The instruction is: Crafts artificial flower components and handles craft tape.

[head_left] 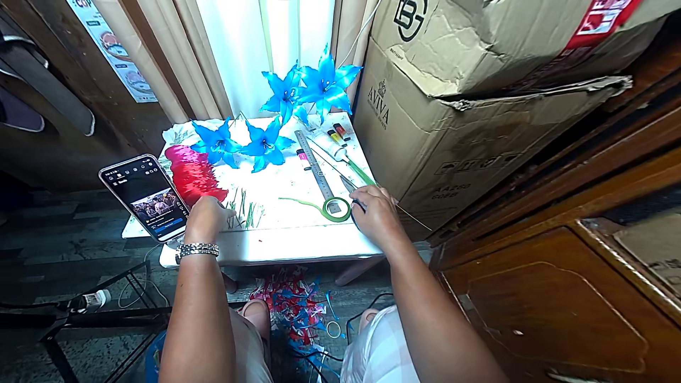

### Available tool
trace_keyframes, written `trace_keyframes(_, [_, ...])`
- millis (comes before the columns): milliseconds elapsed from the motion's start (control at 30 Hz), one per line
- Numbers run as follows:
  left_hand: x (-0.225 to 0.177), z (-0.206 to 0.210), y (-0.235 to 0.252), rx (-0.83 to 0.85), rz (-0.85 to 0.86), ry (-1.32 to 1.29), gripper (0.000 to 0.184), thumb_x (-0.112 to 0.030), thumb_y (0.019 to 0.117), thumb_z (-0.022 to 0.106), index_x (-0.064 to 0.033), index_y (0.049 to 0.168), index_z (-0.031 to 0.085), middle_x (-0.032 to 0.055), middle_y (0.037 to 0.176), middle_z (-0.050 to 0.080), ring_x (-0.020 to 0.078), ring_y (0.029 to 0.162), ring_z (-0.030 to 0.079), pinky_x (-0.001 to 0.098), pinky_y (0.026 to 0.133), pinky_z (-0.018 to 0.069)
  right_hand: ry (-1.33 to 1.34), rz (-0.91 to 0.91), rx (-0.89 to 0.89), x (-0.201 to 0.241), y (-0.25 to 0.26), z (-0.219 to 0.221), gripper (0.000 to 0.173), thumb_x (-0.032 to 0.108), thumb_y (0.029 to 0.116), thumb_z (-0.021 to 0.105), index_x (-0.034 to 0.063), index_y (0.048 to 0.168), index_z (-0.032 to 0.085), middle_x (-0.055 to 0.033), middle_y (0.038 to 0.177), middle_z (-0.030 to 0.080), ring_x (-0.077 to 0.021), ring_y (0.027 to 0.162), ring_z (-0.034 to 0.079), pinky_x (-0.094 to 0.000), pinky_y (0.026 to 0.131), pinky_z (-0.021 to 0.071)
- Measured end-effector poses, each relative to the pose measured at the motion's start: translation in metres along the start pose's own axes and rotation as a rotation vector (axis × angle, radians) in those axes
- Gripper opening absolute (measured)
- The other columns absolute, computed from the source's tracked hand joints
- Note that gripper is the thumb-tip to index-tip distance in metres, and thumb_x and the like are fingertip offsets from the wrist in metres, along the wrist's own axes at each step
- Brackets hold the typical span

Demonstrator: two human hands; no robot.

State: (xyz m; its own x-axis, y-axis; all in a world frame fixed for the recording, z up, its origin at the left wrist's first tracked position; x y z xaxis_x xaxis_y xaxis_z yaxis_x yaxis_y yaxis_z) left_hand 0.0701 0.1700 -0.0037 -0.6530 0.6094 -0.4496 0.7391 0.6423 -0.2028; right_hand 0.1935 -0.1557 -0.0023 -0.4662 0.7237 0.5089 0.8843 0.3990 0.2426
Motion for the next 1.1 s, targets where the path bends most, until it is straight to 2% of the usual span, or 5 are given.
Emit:
trace_keyframes(267, [-0.111,0.075,-0.011,-0.081,0.682,0.028,0.026,-0.018,0.0946,0.074,-0.0077,0.119,0.074,0.0227,0.13,0.061,0.0457,0.124,0.053,0.0627,0.1,0.0422,0.006,-0.143,0.108,0.024,0.0,0.021,0.03,-0.011,0.0914,0.055,0.0039,0.101,0.079,-0.0144,0.117,0.07,-0.0368,0.115,0.061,-0.058,0.104,0.0412])
trace_keyframes(467, [-0.126,0.086,-0.009,-0.112,0.71,0.063,0.01,-0.014,0.0963,0.069,-0.0093,0.101,0.077,0.0175,0.137,0.059,0.0419,0.134,0.047,0.0629,0.105,0.0366,-0.044,-0.082,0.279,0.022,0.001,0.033,0.031,-0.004,0.094,0.055,0.0073,0.112,0.078,-0.0106,0.123,0.07,-0.0324,0.123,0.057,-0.0526,0.11,0.0377])
trace_keyframes(667, [-0.107,0.038,-0.034,0.025,0.76,0.047,0.01,-0.009,0.098,0.067,-0.0052,0.102,0.075,0.0128,0.099,0.074,0.0323,0.097,0.069,0.0654,0.1,0.0394,-0.087,-0.074,0.333,0.017,-0.003,0.038,0.034,-0.001,0.0921,0.062,0.0094,0.122,0.075,-0.011,0.124,0.068,-0.0328,0.126,0.054,-0.0551,0.11,0.0347])
trace_keyframes(767, [-0.089,0.029,-0.037,0.083,0.694,0.057,0.014,-0.007,0.0998,0.064,-0.0069,0.106,0.077,0.0103,0.101,0.075,0.0287,0.1,0.069,0.0621,0.106,0.0385,-0.124,-0.079,0.3,0.018,-0.003,0.037,0.034,-0.002,0.0939,0.059,0.0105,0.12,0.076,-0.0109,0.12,0.069,-0.0329,0.12,0.057,-0.0554,0.105,0.0366])
trace_keyframes(1100, [-0.079,0.021,-0.045,0.136,0.649,-0.103,0.007,-0.01,0.0972,0.07,-0.0054,0.1,0.074,0.0081,0.096,0.074,0.0217,0.091,0.071,0.049,0.089,0.055,0.018,-0.079,0.129,0.042,-0.002,0.031,0.042,0.006,0.0899,0.069,0.002,0.132,0.067,-0.0198,0.124,0.064,-0.039,0.12,0.055,-0.0578,0.101,0.0415])
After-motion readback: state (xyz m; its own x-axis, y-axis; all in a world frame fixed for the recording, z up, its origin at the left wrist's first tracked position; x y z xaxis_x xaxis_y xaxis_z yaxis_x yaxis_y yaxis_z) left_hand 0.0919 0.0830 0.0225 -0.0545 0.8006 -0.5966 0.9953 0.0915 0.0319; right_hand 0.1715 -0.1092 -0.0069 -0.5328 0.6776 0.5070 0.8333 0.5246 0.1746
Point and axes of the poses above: each hand's wrist, its own y-axis towards the middle knuckle, its own z-axis out of the palm, x = y × z, the point moved 8 cm from there along y, towards the middle knuckle
